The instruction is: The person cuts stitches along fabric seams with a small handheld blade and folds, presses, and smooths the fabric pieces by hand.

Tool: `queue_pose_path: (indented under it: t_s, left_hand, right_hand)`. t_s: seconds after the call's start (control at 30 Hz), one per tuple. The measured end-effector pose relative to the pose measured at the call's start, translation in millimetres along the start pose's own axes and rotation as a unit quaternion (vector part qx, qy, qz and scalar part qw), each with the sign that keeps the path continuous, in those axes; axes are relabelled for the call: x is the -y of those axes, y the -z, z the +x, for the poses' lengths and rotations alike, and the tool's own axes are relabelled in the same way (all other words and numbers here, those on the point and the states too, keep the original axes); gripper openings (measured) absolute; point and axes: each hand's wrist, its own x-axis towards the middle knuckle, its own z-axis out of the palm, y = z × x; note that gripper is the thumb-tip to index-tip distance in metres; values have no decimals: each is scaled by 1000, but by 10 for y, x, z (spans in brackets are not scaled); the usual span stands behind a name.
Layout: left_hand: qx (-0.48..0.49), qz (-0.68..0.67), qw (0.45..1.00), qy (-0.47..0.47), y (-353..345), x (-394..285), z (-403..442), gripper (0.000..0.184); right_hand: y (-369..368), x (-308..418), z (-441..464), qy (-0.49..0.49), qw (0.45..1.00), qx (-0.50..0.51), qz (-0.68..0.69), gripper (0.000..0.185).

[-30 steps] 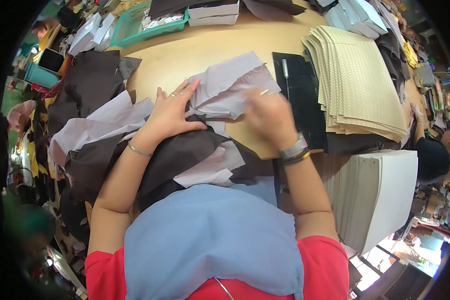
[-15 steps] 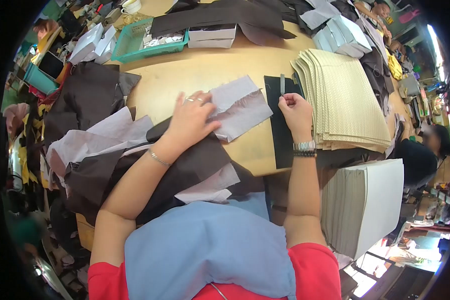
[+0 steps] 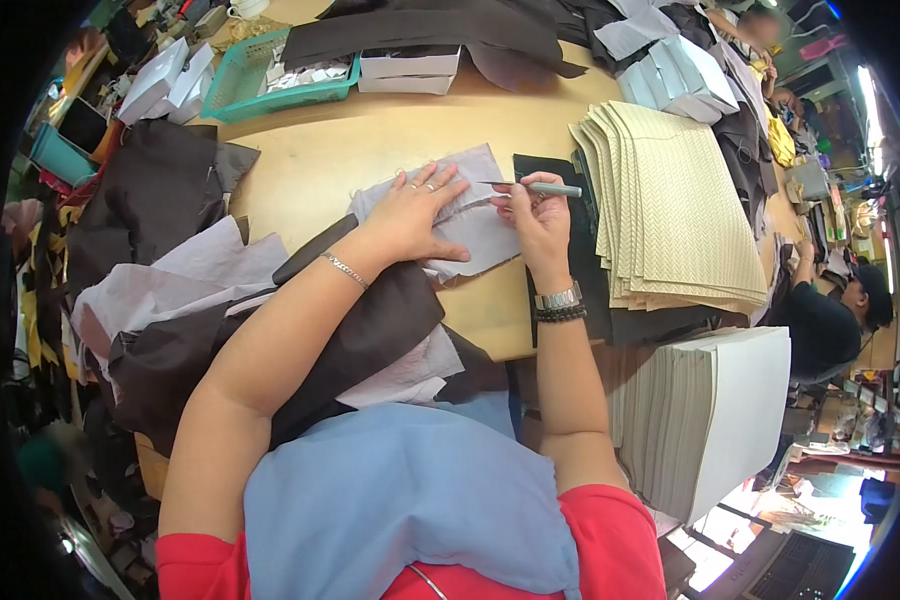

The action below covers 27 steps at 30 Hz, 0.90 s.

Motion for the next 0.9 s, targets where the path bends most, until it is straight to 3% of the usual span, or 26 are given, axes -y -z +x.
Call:
queue_pose_path:
  t_s: [0.23,0.9]
  left_hand:
    - [1,-17,1000,1,33,-19,-21,104]
    - [-15,-17,1000,-8,-16,8,-29,103]
  right_hand:
    - [7,-148,-36,89,986,-9,-138,12]
    - [-100,-81,-78,115,963,22,-241,8]
